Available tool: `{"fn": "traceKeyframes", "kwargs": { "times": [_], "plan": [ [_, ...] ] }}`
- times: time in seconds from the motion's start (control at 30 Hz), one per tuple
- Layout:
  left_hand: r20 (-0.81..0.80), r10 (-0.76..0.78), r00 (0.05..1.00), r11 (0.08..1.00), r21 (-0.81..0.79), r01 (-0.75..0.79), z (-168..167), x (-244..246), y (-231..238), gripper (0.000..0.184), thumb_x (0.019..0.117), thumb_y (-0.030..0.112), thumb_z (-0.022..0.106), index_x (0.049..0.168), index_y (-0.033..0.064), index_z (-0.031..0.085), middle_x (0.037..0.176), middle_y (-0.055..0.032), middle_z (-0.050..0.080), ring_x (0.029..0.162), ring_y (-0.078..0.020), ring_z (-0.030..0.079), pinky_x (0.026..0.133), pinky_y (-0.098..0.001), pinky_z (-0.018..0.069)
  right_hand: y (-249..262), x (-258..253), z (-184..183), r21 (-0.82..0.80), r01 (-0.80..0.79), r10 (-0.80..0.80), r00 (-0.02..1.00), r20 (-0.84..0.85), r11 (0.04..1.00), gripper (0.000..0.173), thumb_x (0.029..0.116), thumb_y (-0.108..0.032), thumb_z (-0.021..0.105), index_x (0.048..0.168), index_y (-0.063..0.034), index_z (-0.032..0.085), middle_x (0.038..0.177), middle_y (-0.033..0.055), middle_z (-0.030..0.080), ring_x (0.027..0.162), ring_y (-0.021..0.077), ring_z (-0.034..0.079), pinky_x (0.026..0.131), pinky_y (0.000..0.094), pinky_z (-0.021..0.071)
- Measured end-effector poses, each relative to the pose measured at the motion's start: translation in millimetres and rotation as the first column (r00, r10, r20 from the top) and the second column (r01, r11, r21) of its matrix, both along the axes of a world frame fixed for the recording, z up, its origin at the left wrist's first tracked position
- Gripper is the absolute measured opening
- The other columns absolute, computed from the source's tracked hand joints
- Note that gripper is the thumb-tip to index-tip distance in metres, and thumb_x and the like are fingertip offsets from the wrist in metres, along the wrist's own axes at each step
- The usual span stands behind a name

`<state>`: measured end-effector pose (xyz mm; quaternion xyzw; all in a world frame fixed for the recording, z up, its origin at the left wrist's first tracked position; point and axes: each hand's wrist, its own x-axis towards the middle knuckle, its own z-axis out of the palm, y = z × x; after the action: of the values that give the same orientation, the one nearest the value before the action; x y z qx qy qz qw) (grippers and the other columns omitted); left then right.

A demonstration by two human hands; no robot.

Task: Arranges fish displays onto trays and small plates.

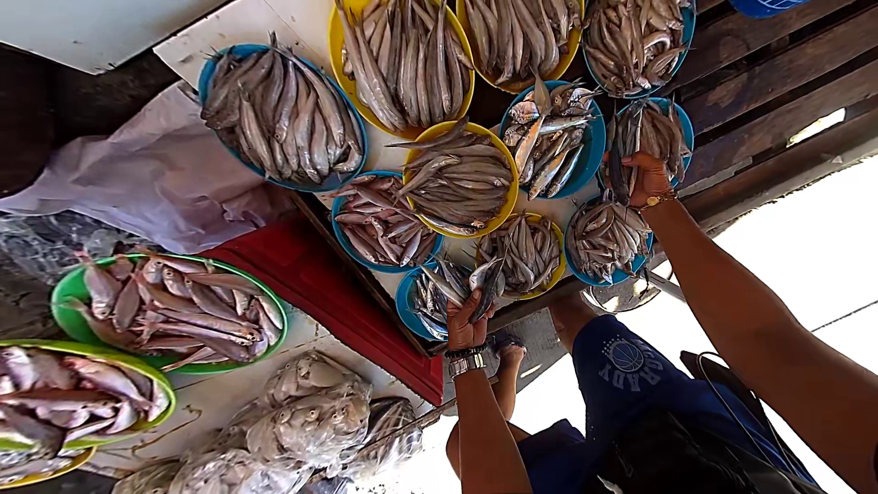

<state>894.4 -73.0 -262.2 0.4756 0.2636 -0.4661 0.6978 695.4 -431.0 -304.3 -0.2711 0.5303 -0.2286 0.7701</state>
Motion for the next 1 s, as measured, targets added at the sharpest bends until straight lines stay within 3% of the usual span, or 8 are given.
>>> {"fn": "traceKeyframes", "kwargs": {
  "times": [0.1,0.17,0.23,0.37,0.47,0.53,0.8,1.0],
  "plan": [
    [0.013,0.017,1.0,1.0,-0.014,-0.016,2.0,0.0,2.2,0.027,0.0808,0.003,0.075,0.106,0.0031,0.064,0.086,-0.0148,0.074,0.066,-0.0199,0.071,0.056,-0.032,0.0604,5.1,5.7,-4.7,0.142,-0.015,-0.009,0.986,0.166,0.99,0.027,0.0896,-0.028,0.064,0.113,-0.0153,0.058,0.09,0.0044,0.07,0.069,0.0157,0.068,0.056,0.0303,0.0577],
    [0.018,0.019,1.0,0.999,-0.034,-0.018,2.5,0.3,4.6,0.029,0.0803,0.003,0.077,0.106,0.003,0.064,0.087,-0.0149,0.074,0.065,-0.0196,0.071,0.056,-0.0319,0.0602,12.2,21.3,-10.1,0.137,-0.032,0.025,0.998,0.055,0.99,0.031,0.0894,-0.021,0.064,0.117,-0.0151,0.052,0.082,0.0009,0.064,0.063,0.0124,0.065,0.053,0.0274,0.0561],
    [0.021,0.019,1.0,0.999,-0.038,-0.018,2.3,0.4,6.5,0.03,0.0803,0.003,0.077,0.108,0.0021,0.064,0.087,-0.0151,0.073,0.064,-0.0198,0.07,0.054,-0.0317,0.0594,23.5,44.4,-12.5,0.076,0.01,0.005,0.983,-0.185,0.997,0.037,0.0852,-0.009,0.07,0.118,-0.0081,0.052,0.083,0.0057,0.062,0.062,0.0156,0.064,0.053,0.0317,0.0576],
    [0.023,0.014,1.0,0.999,-0.031,-0.013,3.2,-0.6,7.0,0.03,0.0789,0.002,0.077,0.106,0.0023,0.064,0.085,-0.0145,0.073,0.063,-0.0192,0.07,0.053,-0.0311,0.0586,43.6,78.9,-20.6,-0.066,-0.142,0.069,0.77,-0.634,0.988,0.066,0.0732,0.0,0.085,0.132,0.0054,0.056,0.118,0.0237,0.064,0.105,0.0307,0.065,0.091,0.0485,0.0557],
    [0.021,0.012,1.0,0.999,-0.044,-0.011,1.1,-3.5,6.9,0.029,0.0788,0.003,0.079,0.105,0.002,0.065,0.085,-0.0151,0.073,0.062,-0.0191,0.07,0.052,-0.0308,0.0581,54.2,97.3,-24.4,-0.043,-0.254,0.121,0.596,-0.794,0.966,0.075,0.0733,-0.01,0.089,0.138,0.0039,0.053,0.125,0.0281,0.063,0.119,0.0393,0.06,0.101,0.0564,0.0486],
    [0.013,0.008,1.0,0.999,-0.046,-0.007,1.3,-5.4,6.7,0.03,0.0787,0.003,0.08,0.105,0.0026,0.065,0.085,-0.0148,0.074,0.062,-0.019,0.07,0.053,-0.0311,0.0583,59.0,106.6,-24.5,-0.036,-0.236,0.109,0.574,-0.812,0.971,0.08,0.0768,-0.011,0.087,0.145,0.002,0.047,0.13,0.0275,0.062,0.123,0.0398,0.059,0.103,0.0565,0.0478],
    [-0.008,0.027,1.0,0.998,-0.06,-0.027,0.5,-9.2,-0.3,0.03,0.0796,0.001,0.078,0.105,0.0011,0.064,0.084,-0.0165,0.073,0.062,-0.021,0.07,0.054,-0.0329,0.0592,67.7,104.4,-27.3,-0.152,-0.209,0.014,0.63,-0.777,0.966,0.073,0.0758,-0.01,0.086,0.138,0.0023,0.05,0.122,0.0262,0.065,0.116,0.037,0.063,0.099,0.0546,0.0506],
    [0.058,-0.101,0.993,0.994,0.034,0.099,-0.3,-5.4,-46.6,0.031,0.0896,-0.009,0.059,0.118,0.0014,0.051,0.087,-0.0127,0.071,0.064,-0.0189,0.069,0.056,-0.0317,0.0597,61.4,73.3,-16.0,-0.347,-0.074,-0.175,0.755,-0.632,0.935,0.073,0.0716,-0.001,0.085,0.135,0.0064,0.05,0.12,0.0231,0.065,0.109,0.0267,0.066,0.096,0.0426,0.0549]
  ]
}}
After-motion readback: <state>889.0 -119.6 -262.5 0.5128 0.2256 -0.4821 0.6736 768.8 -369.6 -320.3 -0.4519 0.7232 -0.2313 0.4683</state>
